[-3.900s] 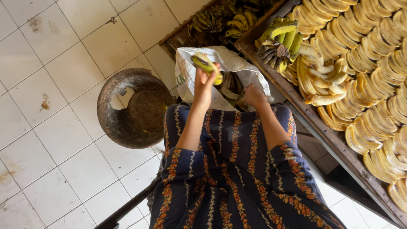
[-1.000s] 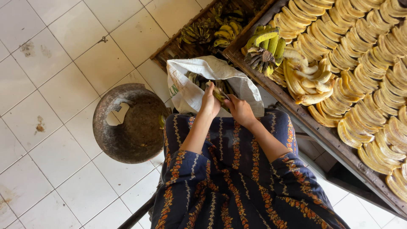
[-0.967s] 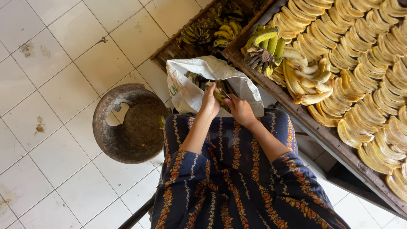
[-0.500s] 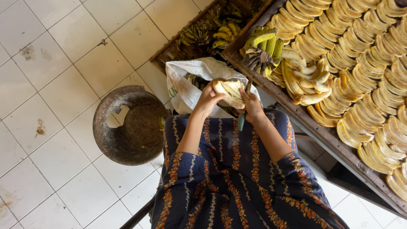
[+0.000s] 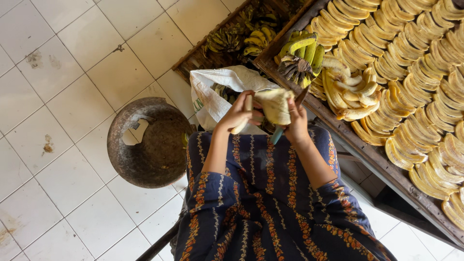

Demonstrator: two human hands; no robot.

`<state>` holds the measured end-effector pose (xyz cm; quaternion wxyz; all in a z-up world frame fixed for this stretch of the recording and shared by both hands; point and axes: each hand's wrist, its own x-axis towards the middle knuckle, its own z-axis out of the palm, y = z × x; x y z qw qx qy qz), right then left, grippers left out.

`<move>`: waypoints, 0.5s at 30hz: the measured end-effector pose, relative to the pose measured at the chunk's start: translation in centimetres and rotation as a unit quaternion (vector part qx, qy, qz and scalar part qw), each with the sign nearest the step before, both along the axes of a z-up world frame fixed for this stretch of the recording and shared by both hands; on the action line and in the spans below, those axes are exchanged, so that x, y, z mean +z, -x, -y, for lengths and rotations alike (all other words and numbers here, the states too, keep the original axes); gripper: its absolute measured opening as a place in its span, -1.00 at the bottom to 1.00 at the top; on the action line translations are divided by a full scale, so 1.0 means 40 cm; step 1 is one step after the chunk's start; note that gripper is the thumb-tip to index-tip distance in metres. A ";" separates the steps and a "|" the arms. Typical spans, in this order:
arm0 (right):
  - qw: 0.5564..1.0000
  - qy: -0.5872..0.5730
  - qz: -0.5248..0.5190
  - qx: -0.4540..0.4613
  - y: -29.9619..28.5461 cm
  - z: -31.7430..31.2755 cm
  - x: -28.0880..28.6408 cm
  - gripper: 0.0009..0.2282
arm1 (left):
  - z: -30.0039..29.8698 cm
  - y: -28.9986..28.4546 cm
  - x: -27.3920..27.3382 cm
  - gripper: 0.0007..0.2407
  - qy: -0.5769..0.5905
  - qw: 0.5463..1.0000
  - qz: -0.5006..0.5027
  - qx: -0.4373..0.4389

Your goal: The person uses a small knife to peel green and yellow bananas, placing the peeled fruit onto a large wooden tray and the peels into a white sack.

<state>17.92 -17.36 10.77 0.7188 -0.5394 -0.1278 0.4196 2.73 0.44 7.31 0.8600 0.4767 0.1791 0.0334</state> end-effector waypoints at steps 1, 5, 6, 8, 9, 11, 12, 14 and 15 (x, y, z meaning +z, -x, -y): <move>1.000 -0.014 -0.001 -0.018 -0.020 0.008 -0.007 -0.69 | -0.006 0.006 -0.005 -0.46 -0.027 0.997 -0.052 0.041; 0.932 0.158 0.300 0.130 -0.067 0.011 -0.040 -0.66 | -0.007 0.017 -0.028 -0.71 -0.012 0.977 -0.128 0.172; 0.862 0.195 0.430 0.181 -0.062 0.006 -0.043 -0.67 | -0.006 0.012 -0.033 -0.72 0.023 0.974 -0.112 0.196; 0.768 0.243 0.547 0.229 -0.030 -0.005 -0.038 -0.65 | -0.004 -0.003 -0.045 -0.71 0.023 0.957 -0.092 0.274; 0.765 0.258 0.544 0.228 -0.003 -0.005 -0.029 -0.64 | -0.004 -0.012 -0.052 -0.70 0.023 0.946 -0.082 0.312; 0.819 0.246 0.448 0.259 0.047 -0.008 -0.001 -0.60 | 0.001 -0.030 -0.065 -0.74 0.124 0.920 -0.053 0.368; 0.866 0.216 0.348 0.288 0.073 -0.005 0.014 -0.57 | 0.004 -0.034 -0.071 -0.76 0.174 0.901 -0.040 0.396; 0.913 0.135 0.212 0.321 0.118 -0.004 0.041 -0.51 | 0.011 -0.036 -0.076 -0.81 0.177 0.885 -0.028 0.429; 0.923 0.087 0.180 0.329 0.137 -0.005 0.050 -0.50 | 0.014 -0.035 -0.074 -0.83 0.177 0.877 -0.022 0.446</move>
